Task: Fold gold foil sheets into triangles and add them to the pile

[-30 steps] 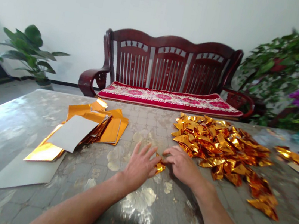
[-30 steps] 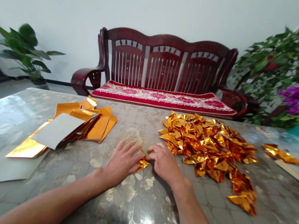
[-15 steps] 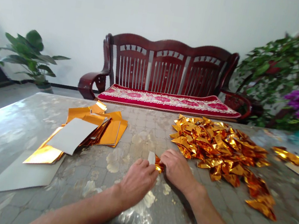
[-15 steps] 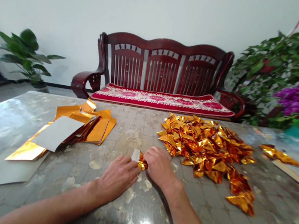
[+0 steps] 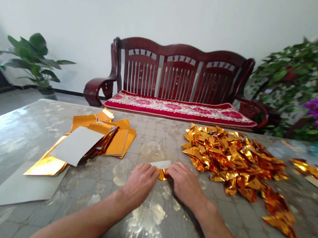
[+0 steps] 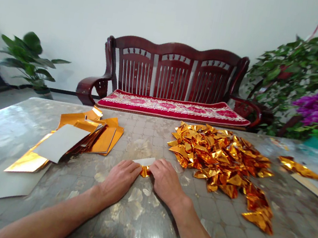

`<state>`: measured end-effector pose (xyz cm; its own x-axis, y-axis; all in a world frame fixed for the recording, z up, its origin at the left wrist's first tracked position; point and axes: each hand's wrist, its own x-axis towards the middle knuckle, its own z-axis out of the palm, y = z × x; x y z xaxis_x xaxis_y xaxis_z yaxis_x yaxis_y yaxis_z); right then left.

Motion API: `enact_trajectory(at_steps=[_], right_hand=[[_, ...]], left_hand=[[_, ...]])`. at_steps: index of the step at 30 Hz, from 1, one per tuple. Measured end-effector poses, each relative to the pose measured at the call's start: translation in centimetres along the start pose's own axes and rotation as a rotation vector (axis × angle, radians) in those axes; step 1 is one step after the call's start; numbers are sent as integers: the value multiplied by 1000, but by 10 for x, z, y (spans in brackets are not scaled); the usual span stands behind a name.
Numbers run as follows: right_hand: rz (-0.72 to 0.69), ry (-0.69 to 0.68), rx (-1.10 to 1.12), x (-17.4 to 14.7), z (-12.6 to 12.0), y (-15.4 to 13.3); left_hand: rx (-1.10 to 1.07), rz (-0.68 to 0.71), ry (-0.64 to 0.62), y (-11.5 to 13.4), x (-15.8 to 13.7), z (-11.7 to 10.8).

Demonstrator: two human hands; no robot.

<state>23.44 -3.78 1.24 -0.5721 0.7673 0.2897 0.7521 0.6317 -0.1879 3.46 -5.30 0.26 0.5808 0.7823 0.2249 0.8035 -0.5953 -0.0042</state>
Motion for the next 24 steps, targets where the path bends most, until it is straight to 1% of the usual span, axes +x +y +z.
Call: enact_trajectory(at_steps=[6,14,19,24], right_hand=[[-26,-3,74,-1,2,3],[-14,25,118,0,6,3],[7,25,94,0,8,2],[11,34,-3,0,6,-1]], left_hand=[[-56,29,66,12,-2,4],[15,36,81,14,0,5],[8,44,76,11,1,5],[-17,67,73,8,-3,4]])
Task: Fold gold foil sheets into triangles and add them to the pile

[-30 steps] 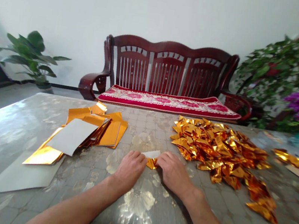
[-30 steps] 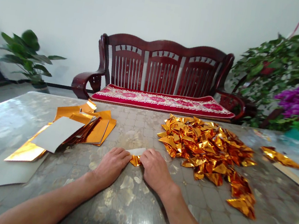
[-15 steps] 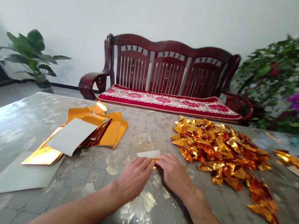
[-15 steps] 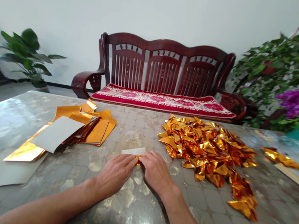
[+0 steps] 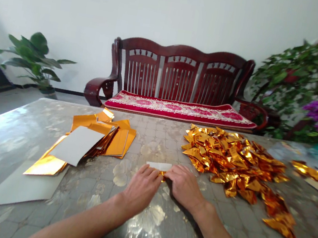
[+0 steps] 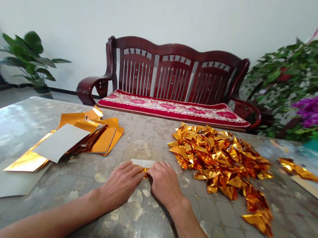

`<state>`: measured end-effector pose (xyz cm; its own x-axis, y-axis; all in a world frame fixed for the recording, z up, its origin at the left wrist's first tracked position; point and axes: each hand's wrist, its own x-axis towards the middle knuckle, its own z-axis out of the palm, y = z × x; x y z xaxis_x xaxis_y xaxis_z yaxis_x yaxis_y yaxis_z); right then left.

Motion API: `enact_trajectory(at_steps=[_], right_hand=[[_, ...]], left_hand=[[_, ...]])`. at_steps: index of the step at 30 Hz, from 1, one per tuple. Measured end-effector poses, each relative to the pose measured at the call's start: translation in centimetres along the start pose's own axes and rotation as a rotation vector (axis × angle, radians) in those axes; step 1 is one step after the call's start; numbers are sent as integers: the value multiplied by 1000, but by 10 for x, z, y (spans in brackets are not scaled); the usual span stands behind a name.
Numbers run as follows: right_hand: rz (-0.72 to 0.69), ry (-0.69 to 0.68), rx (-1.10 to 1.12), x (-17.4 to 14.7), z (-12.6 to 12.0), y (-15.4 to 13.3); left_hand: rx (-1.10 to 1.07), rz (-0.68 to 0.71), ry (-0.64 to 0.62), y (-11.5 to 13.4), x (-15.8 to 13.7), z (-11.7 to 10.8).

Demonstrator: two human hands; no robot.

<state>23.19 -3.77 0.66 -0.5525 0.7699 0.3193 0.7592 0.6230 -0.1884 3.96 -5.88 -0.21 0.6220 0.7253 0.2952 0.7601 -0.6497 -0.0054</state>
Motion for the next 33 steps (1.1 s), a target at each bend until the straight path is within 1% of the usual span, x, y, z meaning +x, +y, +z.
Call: enact_trajectory(at_steps=[4,11,16,20,25,30,33], right_hand=[[-3,25,-11,0,-1,-1],[-24,31,56,1,2,3],[-5,15,76,3,1,3],[25,16,131,4,1,5],[77,56,172,4,2,6],[149,125,250,4,6,7],[148,135,288,4,11,12]], left_hand=[[7,-13,-1,1,-3,-1],[54,-1,-37,5,-3,-3],[9,14,-102,6,0,-6],[-14,-3,-112,7,0,-10],[-22,-30,-123,8,-1,-15],[-42,-54,-125,6,-2,-12],[-72,-50,-126,4,-3,-9]])
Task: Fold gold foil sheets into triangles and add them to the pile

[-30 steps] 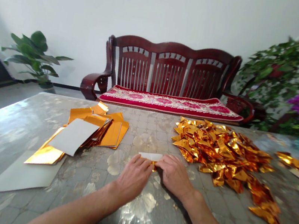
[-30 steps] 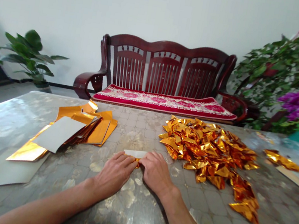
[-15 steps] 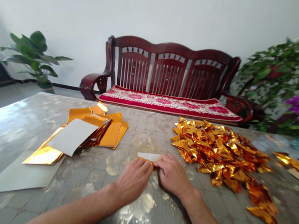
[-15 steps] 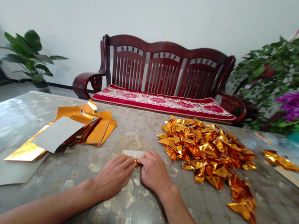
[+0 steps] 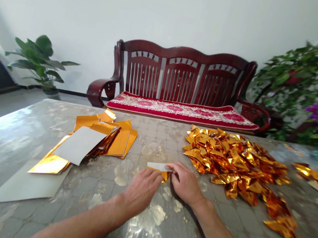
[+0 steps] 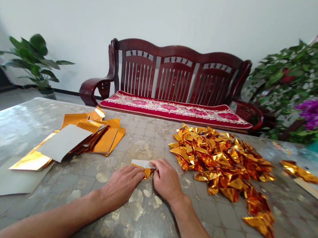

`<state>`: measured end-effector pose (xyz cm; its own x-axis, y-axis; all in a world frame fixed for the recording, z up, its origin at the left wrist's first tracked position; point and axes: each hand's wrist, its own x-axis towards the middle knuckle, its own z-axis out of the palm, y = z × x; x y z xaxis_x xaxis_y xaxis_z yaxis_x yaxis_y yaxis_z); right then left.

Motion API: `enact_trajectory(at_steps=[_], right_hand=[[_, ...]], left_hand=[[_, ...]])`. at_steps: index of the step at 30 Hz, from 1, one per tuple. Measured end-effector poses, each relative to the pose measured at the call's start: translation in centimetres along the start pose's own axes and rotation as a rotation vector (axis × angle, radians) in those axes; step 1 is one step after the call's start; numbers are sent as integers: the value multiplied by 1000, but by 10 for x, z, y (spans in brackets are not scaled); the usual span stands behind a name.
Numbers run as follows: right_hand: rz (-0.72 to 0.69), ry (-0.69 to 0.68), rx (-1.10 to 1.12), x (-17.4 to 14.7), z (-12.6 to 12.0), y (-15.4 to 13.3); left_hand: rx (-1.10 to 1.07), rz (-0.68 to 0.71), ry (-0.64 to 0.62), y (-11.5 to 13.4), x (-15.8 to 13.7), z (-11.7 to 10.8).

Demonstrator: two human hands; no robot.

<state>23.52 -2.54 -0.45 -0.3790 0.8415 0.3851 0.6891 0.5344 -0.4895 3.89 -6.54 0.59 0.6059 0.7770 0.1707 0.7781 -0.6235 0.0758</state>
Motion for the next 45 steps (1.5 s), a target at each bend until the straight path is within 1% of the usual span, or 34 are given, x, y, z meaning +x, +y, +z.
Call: enact_trajectory(at_steps=[5,8,11,15,18,20,25,29,35,45], right_hand=[[-85,-6,56,0,0,8],[-126,-24,-19,2,-5,7],[-137,-56,-95,4,-11,4],[-151,-101,-132,4,-13,3],[-167,-103,-151,4,-13,4],[-171,-91,-157,4,-14,5],[-200,-88,-141,4,-13,2],[-216,-87,-121,4,-13,3],[-168,-51,-90,4,-16,7],[-141,-102,-66,7,-20,17]], left_hand=[[-22,-25,-11,-1,1,1],[-44,-19,-8,-3,1,1],[-92,-21,16,-5,1,1],[-171,-34,67,-9,1,4],[-210,-49,84,-10,3,5],[-197,-52,71,-9,4,4],[-82,-54,-8,-6,5,0],[-11,-22,-51,-5,6,-4],[57,23,-47,-6,5,-6],[67,76,-45,-7,6,-11]])
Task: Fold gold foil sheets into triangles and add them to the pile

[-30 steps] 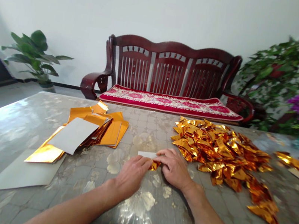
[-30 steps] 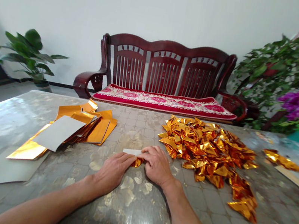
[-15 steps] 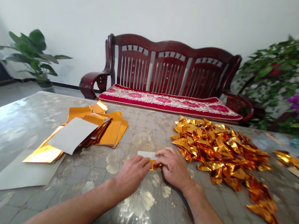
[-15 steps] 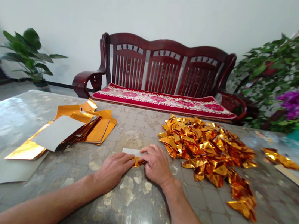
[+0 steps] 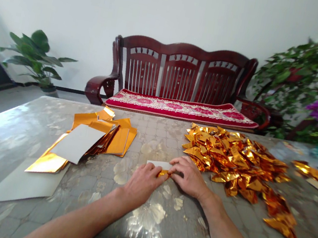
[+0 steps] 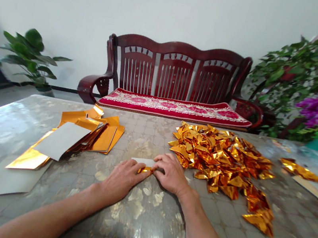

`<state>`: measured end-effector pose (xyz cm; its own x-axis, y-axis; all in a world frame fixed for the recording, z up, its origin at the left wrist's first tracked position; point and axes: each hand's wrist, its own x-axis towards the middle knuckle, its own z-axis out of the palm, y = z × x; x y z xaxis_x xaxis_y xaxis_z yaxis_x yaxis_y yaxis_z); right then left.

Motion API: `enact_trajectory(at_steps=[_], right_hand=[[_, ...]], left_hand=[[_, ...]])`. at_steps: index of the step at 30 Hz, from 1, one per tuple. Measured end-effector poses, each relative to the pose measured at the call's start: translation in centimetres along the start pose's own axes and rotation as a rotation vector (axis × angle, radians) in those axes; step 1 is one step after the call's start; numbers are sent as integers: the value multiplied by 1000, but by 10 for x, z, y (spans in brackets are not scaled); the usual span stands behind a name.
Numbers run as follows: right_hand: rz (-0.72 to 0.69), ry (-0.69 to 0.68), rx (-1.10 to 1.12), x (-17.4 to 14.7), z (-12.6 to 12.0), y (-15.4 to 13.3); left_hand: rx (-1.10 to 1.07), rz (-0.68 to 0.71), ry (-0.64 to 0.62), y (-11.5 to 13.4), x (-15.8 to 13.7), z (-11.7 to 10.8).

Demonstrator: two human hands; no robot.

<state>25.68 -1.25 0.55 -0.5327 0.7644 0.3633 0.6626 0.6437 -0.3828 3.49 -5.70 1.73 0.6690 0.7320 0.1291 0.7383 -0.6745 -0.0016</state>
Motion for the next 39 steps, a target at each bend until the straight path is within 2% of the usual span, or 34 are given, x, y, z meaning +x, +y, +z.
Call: enact_trajectory(at_steps=[12,21,39], right_hand=[[40,-21,-37,5,5,7],[73,-45,-99,7,5,3],[112,-48,-181,15,6,-7]], left_hand=[[-46,4,-10,-1,0,1],[-38,5,5,3,2,8],[-55,-38,11,8,1,5]])
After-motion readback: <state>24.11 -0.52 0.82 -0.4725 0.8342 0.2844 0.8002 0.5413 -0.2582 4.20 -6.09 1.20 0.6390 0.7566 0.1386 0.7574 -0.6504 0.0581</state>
